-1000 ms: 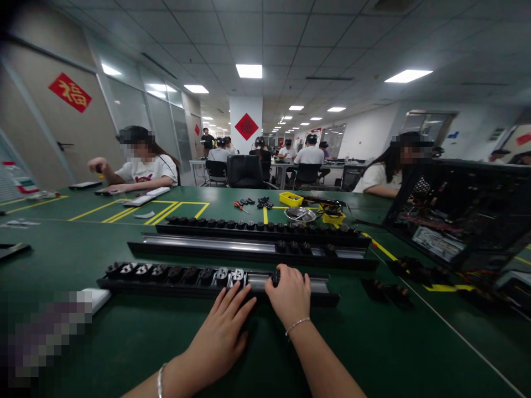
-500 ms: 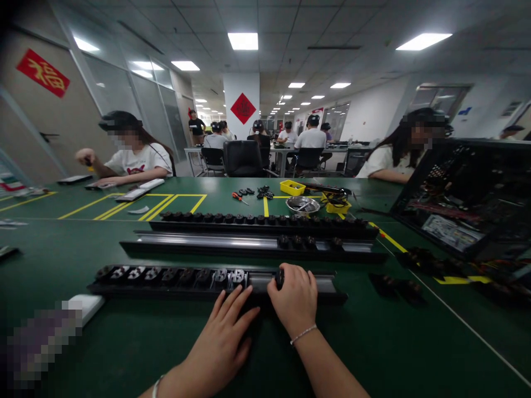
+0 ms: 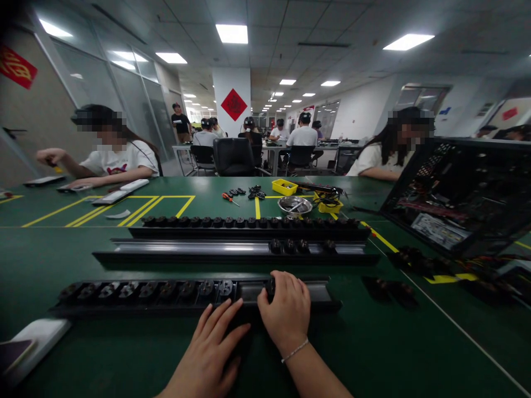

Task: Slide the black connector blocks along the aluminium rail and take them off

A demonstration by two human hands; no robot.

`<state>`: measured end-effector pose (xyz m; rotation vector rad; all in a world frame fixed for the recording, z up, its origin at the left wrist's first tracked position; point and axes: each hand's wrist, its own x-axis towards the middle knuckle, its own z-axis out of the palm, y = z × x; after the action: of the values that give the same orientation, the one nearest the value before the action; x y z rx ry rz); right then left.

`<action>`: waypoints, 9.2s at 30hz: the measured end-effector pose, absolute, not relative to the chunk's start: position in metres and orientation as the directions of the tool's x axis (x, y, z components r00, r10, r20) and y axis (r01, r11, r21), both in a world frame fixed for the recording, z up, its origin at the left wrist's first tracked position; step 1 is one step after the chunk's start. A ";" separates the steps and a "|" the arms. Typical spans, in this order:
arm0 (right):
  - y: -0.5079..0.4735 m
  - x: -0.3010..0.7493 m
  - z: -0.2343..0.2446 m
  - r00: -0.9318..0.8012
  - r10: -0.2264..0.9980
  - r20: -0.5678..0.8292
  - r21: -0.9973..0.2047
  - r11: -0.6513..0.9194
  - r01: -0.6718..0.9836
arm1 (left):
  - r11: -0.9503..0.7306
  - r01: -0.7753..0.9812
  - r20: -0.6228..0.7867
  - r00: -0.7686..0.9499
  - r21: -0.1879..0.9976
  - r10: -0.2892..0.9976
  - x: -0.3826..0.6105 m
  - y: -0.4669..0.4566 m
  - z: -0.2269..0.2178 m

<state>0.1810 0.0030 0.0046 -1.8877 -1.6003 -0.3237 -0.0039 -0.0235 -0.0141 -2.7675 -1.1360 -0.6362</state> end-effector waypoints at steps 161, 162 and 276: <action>-0.005 0.226 0.002 0.282 0.857 0.431 -0.244 -0.191 0.951 | -0.741 0.665 0.401 0.656 0.093 0.639 -0.006 -0.019 -0.023; -0.005 0.228 0.002 0.295 0.850 0.436 -0.242 -0.205 0.948 | -0.747 0.660 0.404 0.662 0.085 0.631 -0.006 -0.019 -0.024; -0.005 0.267 0.011 0.372 0.867 0.332 -0.372 -0.242 0.896 | -0.772 0.615 0.404 0.673 0.158 0.619 -0.008 -0.009 -0.035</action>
<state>0.2670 -0.0053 0.0114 -2.1366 -1.5192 -0.0773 -0.0084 -0.0090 -0.0350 -2.8813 -1.0629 -0.7008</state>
